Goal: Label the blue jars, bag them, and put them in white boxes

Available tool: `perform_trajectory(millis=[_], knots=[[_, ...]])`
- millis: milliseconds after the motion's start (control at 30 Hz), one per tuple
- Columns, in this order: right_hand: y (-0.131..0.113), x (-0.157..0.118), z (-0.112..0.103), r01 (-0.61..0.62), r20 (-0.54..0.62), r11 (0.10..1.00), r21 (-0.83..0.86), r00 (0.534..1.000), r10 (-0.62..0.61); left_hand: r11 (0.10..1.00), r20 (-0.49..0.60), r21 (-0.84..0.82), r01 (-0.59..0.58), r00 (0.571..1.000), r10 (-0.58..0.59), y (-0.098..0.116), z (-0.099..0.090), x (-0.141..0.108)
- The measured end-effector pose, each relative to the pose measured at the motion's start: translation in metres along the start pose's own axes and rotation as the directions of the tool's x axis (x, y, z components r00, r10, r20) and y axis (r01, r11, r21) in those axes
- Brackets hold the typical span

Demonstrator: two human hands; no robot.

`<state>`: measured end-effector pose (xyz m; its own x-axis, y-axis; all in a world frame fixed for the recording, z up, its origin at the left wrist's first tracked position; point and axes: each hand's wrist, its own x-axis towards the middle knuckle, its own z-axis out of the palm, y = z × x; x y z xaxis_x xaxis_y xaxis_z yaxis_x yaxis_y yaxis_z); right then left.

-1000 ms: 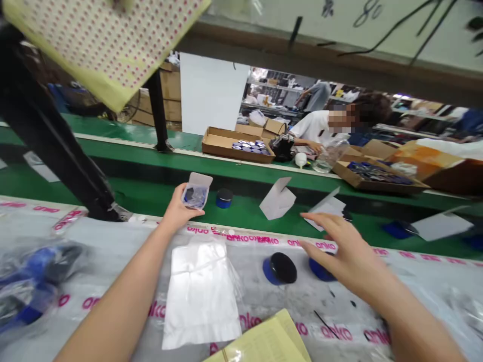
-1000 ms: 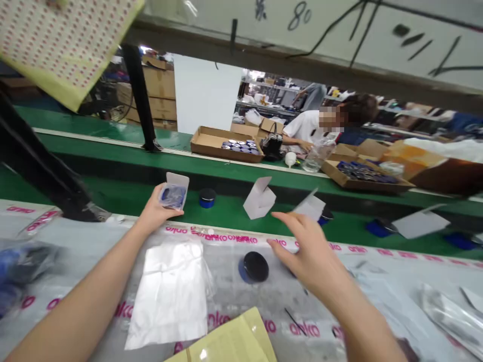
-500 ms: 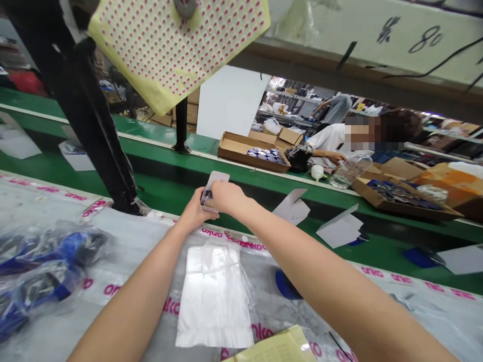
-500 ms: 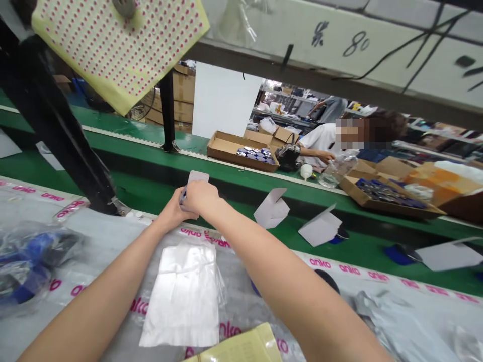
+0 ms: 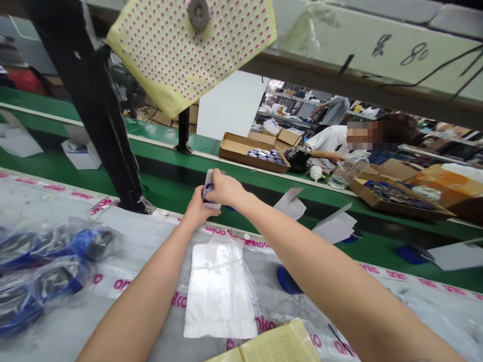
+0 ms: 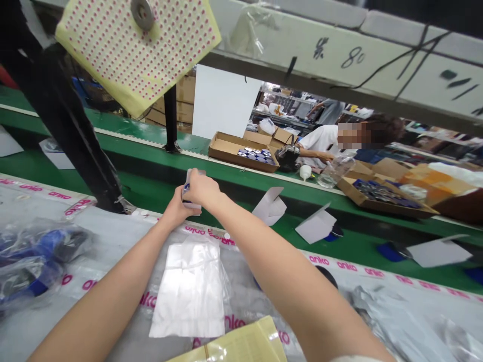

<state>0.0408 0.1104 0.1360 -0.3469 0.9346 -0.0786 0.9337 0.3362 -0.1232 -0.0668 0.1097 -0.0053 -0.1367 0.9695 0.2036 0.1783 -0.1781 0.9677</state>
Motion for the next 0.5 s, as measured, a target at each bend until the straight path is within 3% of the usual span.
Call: perform_trajectory(millis=[167,333,500], knots=[[0.022,-0.004,0.012,0.11,-0.109,0.993,0.033,0.988,-0.106,1.0,0.008,0.021,0.013,1.0,-0.013,0.001,0.0,-0.001],[0.028,-0.004,0.028,0.2,-0.096,0.98,0.01,0.975,-0.198,0.999,-0.002,0.034,0.026,1.0,-0.026,0.0,-0.002,-0.001],[0.039,-0.02,0.042,0.294,-0.079,0.955,-0.044,0.952,-0.297,1.0,0.0,0.007,-0.003,1.0,0.003,-0.005,-0.002,0.0]])
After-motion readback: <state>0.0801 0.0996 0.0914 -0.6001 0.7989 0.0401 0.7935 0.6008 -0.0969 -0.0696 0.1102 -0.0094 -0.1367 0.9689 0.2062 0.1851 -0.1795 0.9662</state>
